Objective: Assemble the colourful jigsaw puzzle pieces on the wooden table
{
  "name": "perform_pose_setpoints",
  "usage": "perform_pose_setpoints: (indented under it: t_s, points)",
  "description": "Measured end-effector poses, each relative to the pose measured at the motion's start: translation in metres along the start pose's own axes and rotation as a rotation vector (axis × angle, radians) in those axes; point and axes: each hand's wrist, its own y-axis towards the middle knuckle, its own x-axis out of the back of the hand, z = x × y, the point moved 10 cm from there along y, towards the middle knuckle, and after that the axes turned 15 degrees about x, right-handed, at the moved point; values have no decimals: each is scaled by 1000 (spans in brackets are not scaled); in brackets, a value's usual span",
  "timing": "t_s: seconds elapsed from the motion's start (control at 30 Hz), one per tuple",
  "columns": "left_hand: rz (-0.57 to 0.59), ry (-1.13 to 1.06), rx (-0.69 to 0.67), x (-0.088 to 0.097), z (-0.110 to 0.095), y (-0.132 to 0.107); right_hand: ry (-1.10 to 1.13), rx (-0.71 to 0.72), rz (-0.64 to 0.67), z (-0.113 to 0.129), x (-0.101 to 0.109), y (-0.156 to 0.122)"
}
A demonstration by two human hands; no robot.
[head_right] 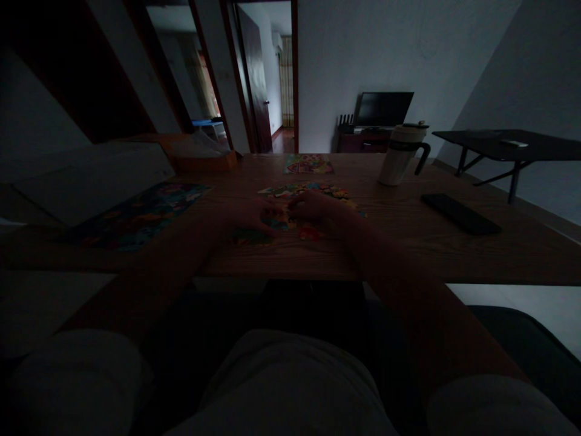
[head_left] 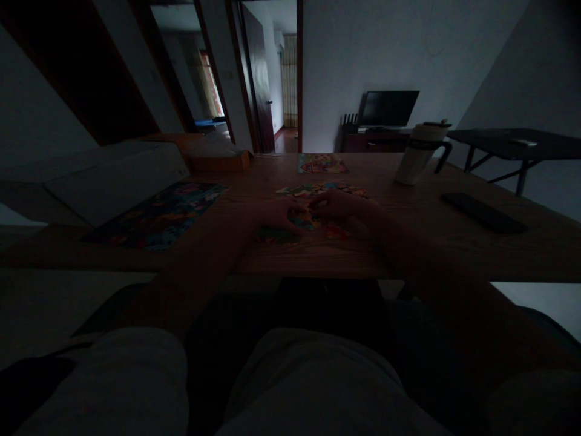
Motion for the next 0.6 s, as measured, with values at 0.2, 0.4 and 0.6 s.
perform_pose_setpoints:
  t_s: [0.2,0.4,0.6]
  points:
    - [8,-34,-17,-2,1,1,33,43,0,-5,0,-2]
    - [7,-47,-35,-2,1,2,53,140,-8,-15,-8,4]
    - [-1,-24,-41,-3,4,4,6,175,-22,-1,-6,4]
